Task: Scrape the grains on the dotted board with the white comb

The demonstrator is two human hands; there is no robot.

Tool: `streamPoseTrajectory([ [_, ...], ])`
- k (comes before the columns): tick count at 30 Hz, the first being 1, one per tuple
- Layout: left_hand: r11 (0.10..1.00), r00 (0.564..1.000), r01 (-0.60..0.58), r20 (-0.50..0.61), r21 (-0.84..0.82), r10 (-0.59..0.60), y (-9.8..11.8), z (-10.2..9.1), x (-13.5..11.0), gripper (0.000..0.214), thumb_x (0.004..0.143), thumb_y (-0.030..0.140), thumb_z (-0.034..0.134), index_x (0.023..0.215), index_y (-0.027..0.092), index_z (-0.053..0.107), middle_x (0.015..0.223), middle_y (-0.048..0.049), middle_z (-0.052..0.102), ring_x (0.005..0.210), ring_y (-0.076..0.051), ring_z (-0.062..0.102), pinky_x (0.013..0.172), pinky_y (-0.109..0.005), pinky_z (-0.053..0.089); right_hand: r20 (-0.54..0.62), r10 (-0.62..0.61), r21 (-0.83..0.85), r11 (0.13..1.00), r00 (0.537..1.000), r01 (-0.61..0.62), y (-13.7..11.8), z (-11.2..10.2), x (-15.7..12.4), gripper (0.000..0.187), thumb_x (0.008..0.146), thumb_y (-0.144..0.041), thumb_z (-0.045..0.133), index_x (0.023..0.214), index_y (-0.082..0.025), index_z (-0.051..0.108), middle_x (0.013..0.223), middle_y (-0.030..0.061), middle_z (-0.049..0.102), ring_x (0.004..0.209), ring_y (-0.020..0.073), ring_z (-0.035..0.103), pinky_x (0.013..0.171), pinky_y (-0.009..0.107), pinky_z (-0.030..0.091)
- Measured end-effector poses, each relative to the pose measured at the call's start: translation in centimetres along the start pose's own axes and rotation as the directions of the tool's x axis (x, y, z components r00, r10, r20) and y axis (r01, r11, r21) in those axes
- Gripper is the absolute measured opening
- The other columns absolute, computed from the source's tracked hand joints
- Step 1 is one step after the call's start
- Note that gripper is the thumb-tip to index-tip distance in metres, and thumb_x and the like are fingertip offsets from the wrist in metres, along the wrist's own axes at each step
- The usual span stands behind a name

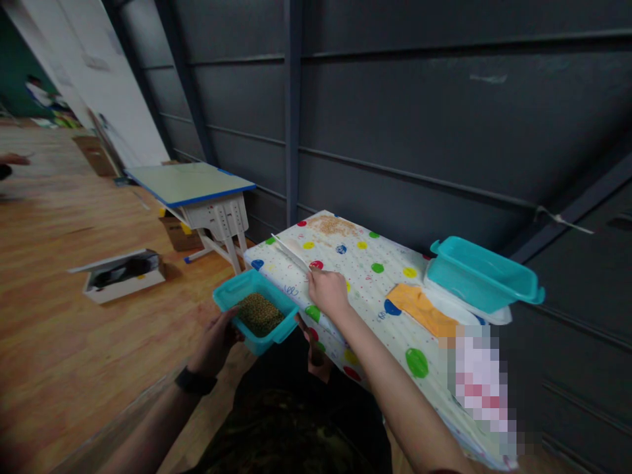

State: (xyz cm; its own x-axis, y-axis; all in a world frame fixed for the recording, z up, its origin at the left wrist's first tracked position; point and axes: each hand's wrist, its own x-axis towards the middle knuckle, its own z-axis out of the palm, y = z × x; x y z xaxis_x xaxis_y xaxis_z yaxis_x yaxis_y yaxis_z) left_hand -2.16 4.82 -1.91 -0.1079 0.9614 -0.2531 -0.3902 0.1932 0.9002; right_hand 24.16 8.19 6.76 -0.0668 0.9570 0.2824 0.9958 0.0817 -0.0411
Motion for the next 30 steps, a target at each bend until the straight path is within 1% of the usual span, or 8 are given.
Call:
streamPoseTrajectory([
  [4,1.0,1.0,0.003,-0.013,-0.002,-0.003,0.1,-0.3,0.1,0.05,0.057,0.054,0.099,0.061,0.023,0.06,0.046,0.0055,0.059,0.042,-0.014,0.056,0.045,-0.027,0.05,0.014,-0.033,0.025,0.999,0.999,0.033,0.5,-0.6,-0.3,0.027,0.109,-0.027,0.058,0.103,-0.022,0.083,0.095,0.0103,0.087,0.083,0.0247,0.079,0.071,0.03,0.042],
  [8,1.0,1.0,0.003,-0.027,-0.007,-0.003,0.2,-0.6,0.2,0.05,0.056,0.055,0.099,0.06,0.023,0.06,0.046,0.0053,0.059,0.041,-0.013,0.056,0.043,-0.026,0.048,-0.08,-0.033,0.07,0.997,0.996,0.038,2.0,-0.8,-0.7,0.031,0.108,-0.029,0.058,0.086,-0.023,0.08,0.082,0.0078,0.083,0.076,0.0237,0.075,0.068,0.031,0.037],
  [11,1.0,1.0,0.002,-0.029,-0.011,-0.002,0.4,-0.6,0.2,0.051,0.056,0.055,0.099,0.06,0.022,0.06,0.047,0.005,0.059,0.042,-0.013,0.057,0.044,-0.026,0.048,-0.111,0.04,0.044,0.998,0.993,-0.035,2.0,-0.8,0.2,0.034,0.109,-0.03,0.055,0.089,-0.022,0.081,0.083,0.0096,0.084,0.075,0.0246,0.075,0.066,0.032,0.035],
  [15,1.0,0.999,-0.003,-0.046,-0.016,0.002,0.5,-0.5,0.1,0.053,0.054,0.057,0.1,0.06,0.023,0.059,0.046,0.0056,0.057,0.041,-0.013,0.056,0.043,-0.026,0.048,-0.053,0.049,0.0,0.999,0.997,-0.05,0.8,-0.5,1.3,0.031,0.109,-0.03,0.056,0.095,-0.021,0.083,0.091,0.011,0.086,0.078,0.0244,0.077,0.066,0.032,0.036],
  [19,1.0,0.999,-0.011,-0.04,-0.022,0.01,0.5,-0.7,0.0,0.052,0.056,0.055,0.1,0.061,0.022,0.06,0.048,0.0055,0.058,0.041,-0.013,0.056,0.044,-0.027,0.048,-0.058,-0.024,0.043,0.999,0.998,0.027,0.3,0.4,-0.8,0.032,0.108,-0.03,0.056,0.089,-0.021,0.081,0.086,0.0098,0.085,0.073,0.0227,0.075,0.066,0.031,0.037],
  [24,1.0,1.0,-0.007,-0.025,-0.024,0.006,0.3,-0.9,0.1,0.049,0.06,0.052,0.099,0.062,0.023,0.06,0.049,0.005,0.06,0.043,-0.013,0.057,0.045,-0.026,0.047,-0.186,-0.128,0.205,0.965,0.974,0.166,1.9,0.7,-3.7,0.041,0.109,-0.031,0.05,0.075,-0.023,0.073,0.07,0.0052,0.078,0.061,0.0187,0.069,0.065,0.029,0.037],
  [27,1.0,1.0,-0.007,-0.023,-0.027,0.007,0.4,-0.8,0.2,0.049,0.06,0.053,0.099,0.061,0.023,0.06,0.048,0.0056,0.058,0.043,-0.013,0.055,0.045,-0.025,0.047,-0.219,-0.051,0.203,0.974,0.974,0.097,2.7,0.6,-3.1,0.043,0.109,-0.035,0.05,0.072,-0.023,0.071,0.067,0.0064,0.075,0.061,0.0198,0.068,0.063,0.03,0.036],
  [30,1.0,0.999,-0.008,-0.032,-0.027,0.007,0.5,-0.6,0.1,0.051,0.057,0.055,0.1,0.06,0.024,0.06,0.047,0.0058,0.058,0.042,-0.013,0.054,0.044,-0.026,0.047,-0.171,0.011,0.162,0.987,0.985,0.017,2.4,0.9,-1.9,0.039,0.107,-0.034,0.053,0.075,-0.023,0.072,0.07,0.0078,0.078,0.065,0.0215,0.07,0.064,0.03,0.036],
])
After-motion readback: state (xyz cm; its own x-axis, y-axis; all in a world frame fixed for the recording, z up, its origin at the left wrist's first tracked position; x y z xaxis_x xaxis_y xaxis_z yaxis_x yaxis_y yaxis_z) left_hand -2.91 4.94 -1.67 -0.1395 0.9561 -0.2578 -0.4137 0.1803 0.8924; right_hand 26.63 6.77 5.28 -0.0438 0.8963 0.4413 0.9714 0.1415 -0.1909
